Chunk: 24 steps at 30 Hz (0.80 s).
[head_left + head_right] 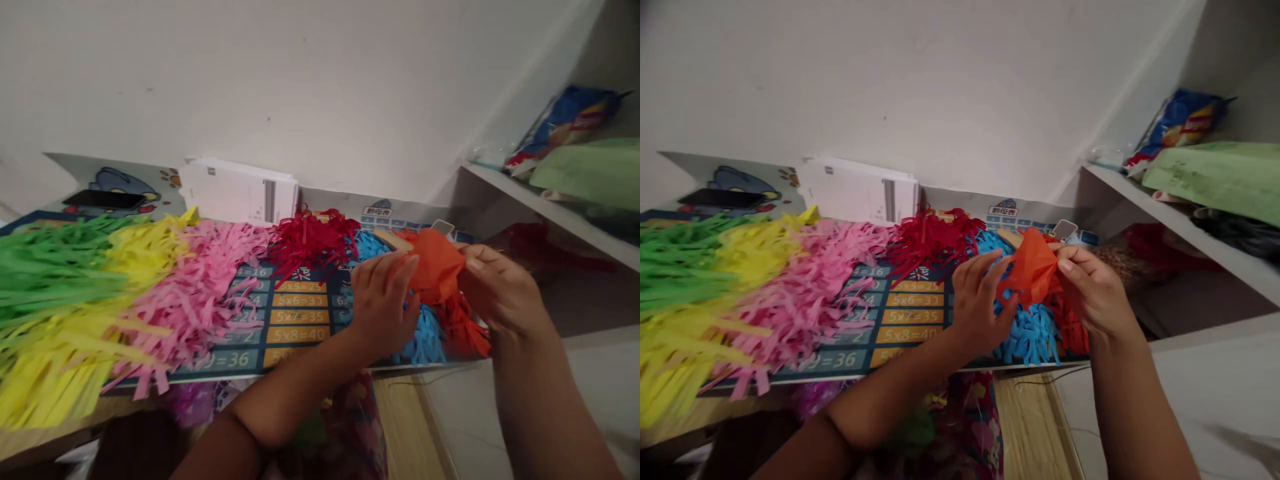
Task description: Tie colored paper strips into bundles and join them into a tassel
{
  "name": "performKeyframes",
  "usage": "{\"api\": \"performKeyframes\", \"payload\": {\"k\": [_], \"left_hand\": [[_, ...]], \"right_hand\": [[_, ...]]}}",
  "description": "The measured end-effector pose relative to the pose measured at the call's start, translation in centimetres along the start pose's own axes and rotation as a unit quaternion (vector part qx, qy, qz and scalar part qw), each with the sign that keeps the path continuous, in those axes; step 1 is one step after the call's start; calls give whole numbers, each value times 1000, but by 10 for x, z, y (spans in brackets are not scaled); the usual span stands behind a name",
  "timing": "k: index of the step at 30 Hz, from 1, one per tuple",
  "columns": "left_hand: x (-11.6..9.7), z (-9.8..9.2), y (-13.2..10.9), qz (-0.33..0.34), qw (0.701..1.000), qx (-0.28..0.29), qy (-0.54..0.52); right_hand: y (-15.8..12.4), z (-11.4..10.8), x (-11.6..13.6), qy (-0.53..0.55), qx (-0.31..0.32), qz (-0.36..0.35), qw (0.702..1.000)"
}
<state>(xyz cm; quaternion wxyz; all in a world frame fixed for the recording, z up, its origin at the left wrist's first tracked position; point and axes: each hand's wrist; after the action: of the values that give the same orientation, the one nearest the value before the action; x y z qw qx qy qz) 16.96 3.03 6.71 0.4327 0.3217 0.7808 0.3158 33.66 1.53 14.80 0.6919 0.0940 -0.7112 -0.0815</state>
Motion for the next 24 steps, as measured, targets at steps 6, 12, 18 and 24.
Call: {"api": "performKeyframes", "payload": {"k": [6, 12, 18, 24], "left_hand": [[53, -37, -6, -39, 995, 45, 81], [83, -112, -32, 4, 974, -1, 225], [107, -152, -42, 43, 957, 79, 277], [112, -189, -18, 101, 914, 78, 386]], "right_hand": [[7, 40, -17, 33, 86, 36, 995], [20, 89, -57, 95, 172, 79, 977], [30, 121, -81, -56, 166, 59, 983], [-38, 197, -87, -171, 207, -104, 958]]}}
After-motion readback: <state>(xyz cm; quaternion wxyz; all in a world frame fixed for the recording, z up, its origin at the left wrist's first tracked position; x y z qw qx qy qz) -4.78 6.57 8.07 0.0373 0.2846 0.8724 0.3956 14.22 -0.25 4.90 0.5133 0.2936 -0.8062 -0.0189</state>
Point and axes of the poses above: each hand's wrist, its own y-axis towards the middle knuckle, its own z-axis out of the palm, x = y × z, and after that the axes turned 13 degrees about x, right-handed
